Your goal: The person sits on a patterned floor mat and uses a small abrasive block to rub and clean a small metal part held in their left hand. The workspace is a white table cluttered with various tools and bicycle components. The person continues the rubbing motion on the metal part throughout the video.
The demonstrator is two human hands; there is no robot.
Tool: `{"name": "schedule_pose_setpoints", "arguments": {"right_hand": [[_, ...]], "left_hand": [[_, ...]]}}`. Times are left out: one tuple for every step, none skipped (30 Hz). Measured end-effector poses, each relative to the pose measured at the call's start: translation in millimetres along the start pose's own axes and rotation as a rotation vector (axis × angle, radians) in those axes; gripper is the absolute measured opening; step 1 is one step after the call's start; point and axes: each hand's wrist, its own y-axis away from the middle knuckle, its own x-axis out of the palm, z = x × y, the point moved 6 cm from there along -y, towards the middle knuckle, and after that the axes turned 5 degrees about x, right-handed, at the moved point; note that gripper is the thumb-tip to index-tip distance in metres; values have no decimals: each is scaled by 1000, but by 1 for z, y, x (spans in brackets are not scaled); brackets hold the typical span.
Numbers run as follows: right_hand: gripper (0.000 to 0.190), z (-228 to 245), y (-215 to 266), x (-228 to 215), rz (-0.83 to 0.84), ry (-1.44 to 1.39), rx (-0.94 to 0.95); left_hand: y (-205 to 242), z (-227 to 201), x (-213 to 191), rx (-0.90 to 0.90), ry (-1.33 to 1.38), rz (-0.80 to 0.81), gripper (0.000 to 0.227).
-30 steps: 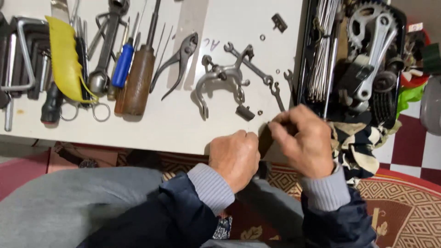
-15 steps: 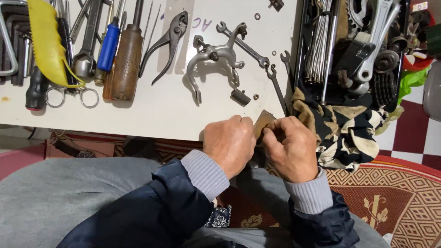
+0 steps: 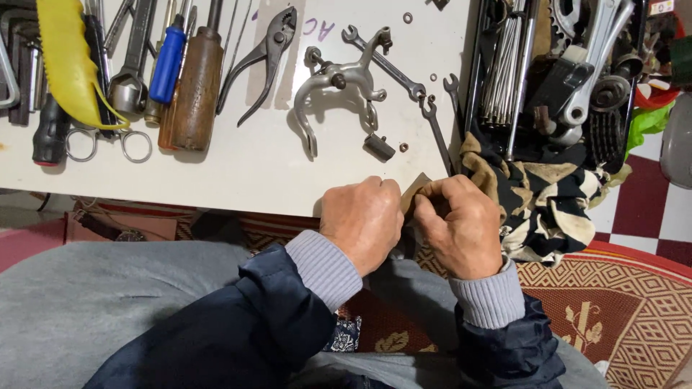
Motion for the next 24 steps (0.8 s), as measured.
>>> {"name": "schedule_pose_setpoints", "arguments": {"right_hand": [[5,0,2,-1,0,0,1],[5,1,3,-1,-10,-3,-3],[4,2,4,-1,-20,-5,-7],[4,2,4,0,-18,-6,-8],[4,2,5,-1,-38,-17,-18],[6,2,7,-2,-59,-26,-24],[6,3,8,-2,-58,-26,-22],[6,3,8,-2,-63,-25,-25],[6,4,8,-2,-68,-24,-28],[6,4,9,-2,-67,-24,-26],[5,5,10,-2,-64,-24,-32],[5,5,10,-2,-63,-24,-39],[5,5,8,0,-65,-24,-39],[5,5,7,0,-69,-30,-51],[5,5,6,1,-73,-36,-63],[5,4,4,1,-71,-35,-60],[4,4,3,2,-40,-9,-82],[4,6,0,5,-10,13,-107],[4,6,2,3,-8,11,-107],[3,6,3,2,10,54,-113],[4,6,5,1,28,97,-119],[4,7,5,1,27,96,-121],[4,6,5,0,25,107,-114],[5,6,6,-1,23,119,-102]], "left_hand": [[0,-1,1,0,0,1,14],[-1,-1,1,-2,5,2,14],[-1,0,2,-3,10,4,15],[-1,0,1,-6,9,4,15],[0,0,0,-6,13,-6,15],[0,0,0,-3,17,-14,15],[0,-2,-3,-4,18,-13,15],[0,-3,-7,-4,14,-25,16],[-1,-4,-11,-5,10,-37,16],[-1,-5,-10,-5,10,-35,16],[-1,-5,-11,-4,2,-41,16],[-2,-5,-11,-2,-8,-49,15],[-3,-5,-12,-1,-9,-49,15],[-3,-5,-11,-2,-12,-38,15],[-3,-5,-10,-4,-16,-27,15],[-3,-6,-8,-4,-14,-24,15],[-3,-5,-7,-10,-5,-31,16],[-4,-3,-7,-18,0,-39,16],[-3,-3,-7,-21,-1,-38,16],[-3,-4,-6,-21,-3,-28,16],[-3,-4,-5,-21,-4,-18,16],[-5,-3,-6,-22,-5,-20,16],[-7,-3,-6,-20,9,-11,16],[-8,-4,-5,-15,26,2,17]]}}
